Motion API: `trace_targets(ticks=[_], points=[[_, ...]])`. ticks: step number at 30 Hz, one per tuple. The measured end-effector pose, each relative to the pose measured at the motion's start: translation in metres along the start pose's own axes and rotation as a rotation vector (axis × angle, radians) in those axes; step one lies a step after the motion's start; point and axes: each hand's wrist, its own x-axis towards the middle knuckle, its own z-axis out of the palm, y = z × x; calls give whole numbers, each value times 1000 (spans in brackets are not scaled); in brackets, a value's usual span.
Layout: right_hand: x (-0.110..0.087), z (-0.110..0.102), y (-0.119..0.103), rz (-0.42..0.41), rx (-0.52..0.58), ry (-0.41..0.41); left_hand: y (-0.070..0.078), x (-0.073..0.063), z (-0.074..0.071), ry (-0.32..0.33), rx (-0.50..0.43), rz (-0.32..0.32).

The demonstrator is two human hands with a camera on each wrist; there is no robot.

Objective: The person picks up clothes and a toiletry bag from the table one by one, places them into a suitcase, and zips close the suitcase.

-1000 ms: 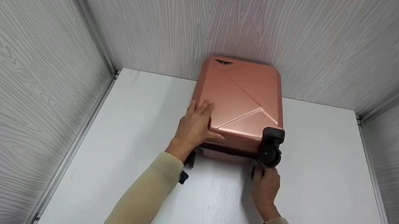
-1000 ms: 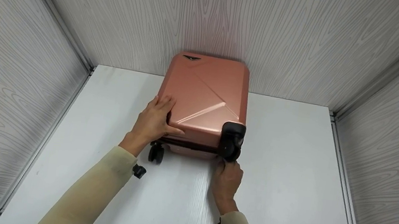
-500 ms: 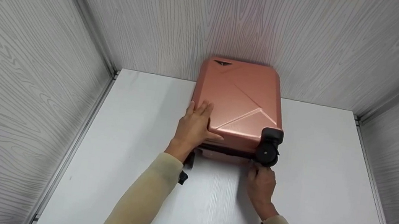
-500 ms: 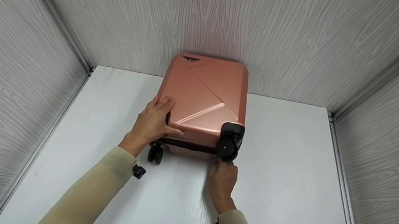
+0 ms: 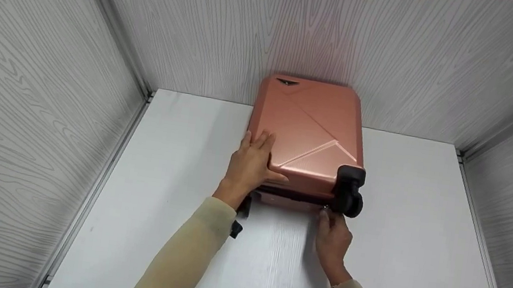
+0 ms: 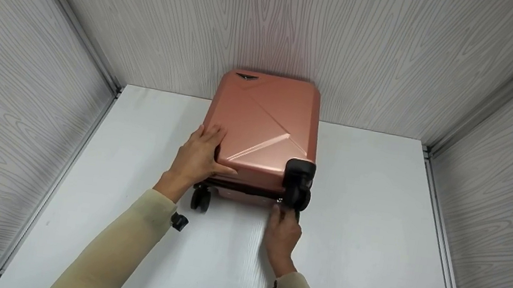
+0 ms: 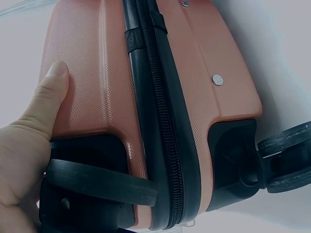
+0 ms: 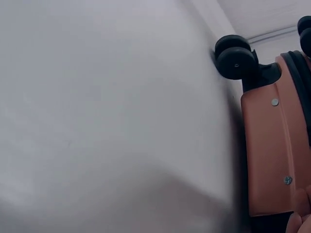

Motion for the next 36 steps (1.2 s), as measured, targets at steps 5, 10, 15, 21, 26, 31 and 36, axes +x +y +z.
trace_targets(ticks=[5,10,15,21,26,31,36], points=[[-2,2,-1,-72,-57,30,-1,0,0,5,1,4],[-3,5,-1,-224,-125,56,-2,0,0,-3,-1,-2],[-2,7,-2,-313,-142,72,-2,0,0,-10,-1,2],[1,9,-1,-392,-179,81,-1,0,0,-15,6,-9],[1,8,-5,-428,-191,55,-1,0,1,-2,7,2],[3,11,-6,-451,-202,51,-1,1,0,4,6,3],[4,15,-10,-502,-218,46,-1,1,1,1,9,4]])
